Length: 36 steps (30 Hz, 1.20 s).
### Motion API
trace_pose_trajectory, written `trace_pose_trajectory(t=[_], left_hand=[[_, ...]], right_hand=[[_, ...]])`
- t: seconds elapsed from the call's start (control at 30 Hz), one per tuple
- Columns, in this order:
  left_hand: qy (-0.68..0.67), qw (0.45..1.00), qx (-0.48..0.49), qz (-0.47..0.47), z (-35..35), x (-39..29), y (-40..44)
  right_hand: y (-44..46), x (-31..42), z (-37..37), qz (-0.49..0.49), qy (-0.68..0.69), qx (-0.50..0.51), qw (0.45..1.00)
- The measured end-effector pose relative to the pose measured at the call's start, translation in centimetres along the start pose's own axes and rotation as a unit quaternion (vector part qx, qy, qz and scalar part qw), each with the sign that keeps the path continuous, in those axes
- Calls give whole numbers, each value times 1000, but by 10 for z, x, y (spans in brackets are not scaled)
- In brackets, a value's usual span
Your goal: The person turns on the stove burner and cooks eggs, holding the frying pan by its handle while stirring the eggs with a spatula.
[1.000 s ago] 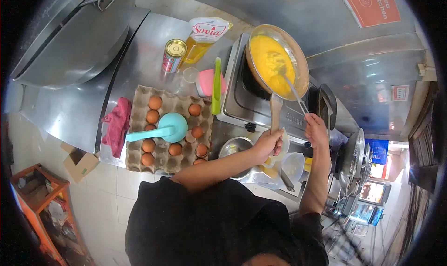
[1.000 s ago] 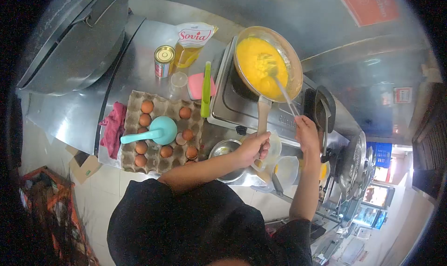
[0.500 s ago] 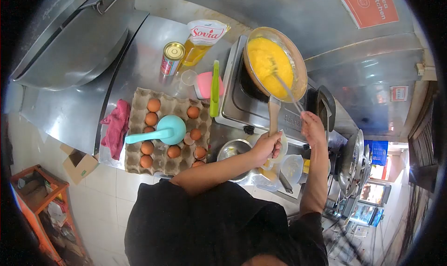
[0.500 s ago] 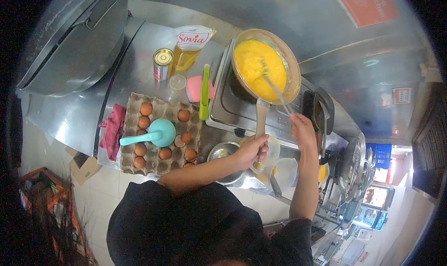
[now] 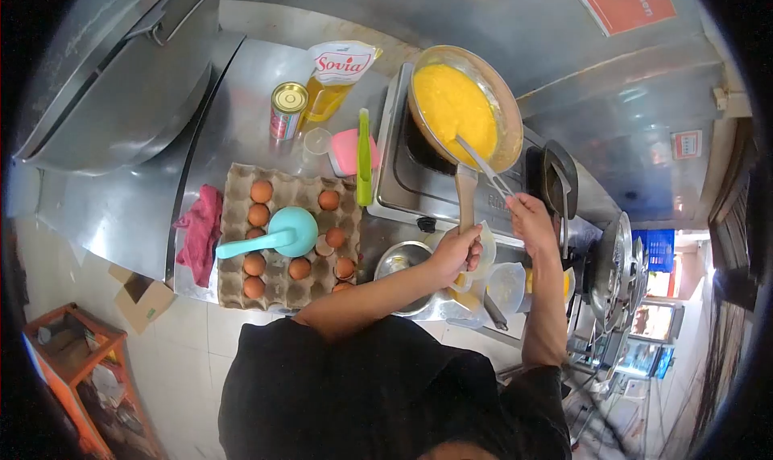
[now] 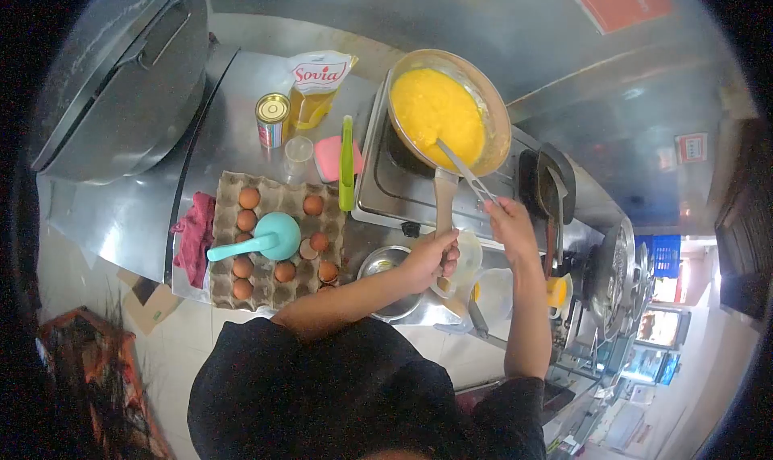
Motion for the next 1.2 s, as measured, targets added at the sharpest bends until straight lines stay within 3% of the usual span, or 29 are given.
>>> trace_pose_trajectory(t=[0.03, 0.07, 0.1, 0.13, 0.17, 0.2, 0.3, 0.33, 0.4, 0.43, 0.47, 0.57, 0.63, 0.73, 0.8, 0.9, 1.03, 1.1, 1.2], left_hand=[[-4, 1000, 3, 5, -1, 0, 0], [-6, 1000, 6, 10, 0, -2, -2], [3, 1000, 8, 5, 0, -4, -5], [16, 1000, 5, 1, -1, -6, -8], [29, 1000, 3, -5, 0, -8, -11], [41, 999, 4, -10, -1, -10, -12], [52, 998, -3, -33, -3, -13, -19], [49, 998, 5, -38, -2, -15, -20], [58, 997, 12, -40, -1, -18, -20], [55, 997, 8, -43, -1, -18, -19], [52, 998, 3, -46, -2, -17, -19], [53, 998, 7, -46, 1, -17, -21], [64, 997, 3, -49, 3, -17, -22], [79, 996, -4, -49, 4, -16, -22], [69, 996, 0, -50, 7, -16, -23], [81, 996, -5, -34, 13, -16, -25], [98, 995, -6, -29, 11, -15, -25], [92, 995, 6, -33, 13, -16, -26], [77, 997, -3, -29, 10, -14, -25]], right_hand=[[-2, 0, -8, -33, -74, -40, 996], [-7, -2, -9, -34, -66, -44, 996], [-17, 6, -12, -177, -225, -128, 950], [-31, 16, -12, -307, -372, -209, 851], [-53, 35, -8, -231, -407, -210, 859], [-65, 41, -12, -229, -397, -219, 862], [-95, 50, -26, -278, -519, -271, 761], [-105, 55, -32, -277, -511, -278, 765], [-124, 61, -38, -256, -594, -261, 716], [-132, 61, -38, -225, -665, -252, 667], [-143, 61, -36, -225, -657, -257, 672], [-163, 50, -10, -221, -768, -170, 577], [-154, 33, 7, -217, -762, -142, 593], [-119, 18, 18, -288, -748, -135, 583], [-102, 21, 18, -272, -684, -159, 658], [-76, 22, 14, -334, -647, -183, 661], [-19, 26, 4, -326, -621, -182, 689], [0, 36, -6, -279, -563, -199, 752], [9, 62, -35, -329, -534, -283, 725]])
Point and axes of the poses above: each hand's wrist, its own y-axis towards the middle knuckle, its own z-axis out of the palm, x = y × z, the point moved 3 cm from there along y, towards the middle knuckle, and after that the axes turned 4 degrees about z, right-handed, at the moved point
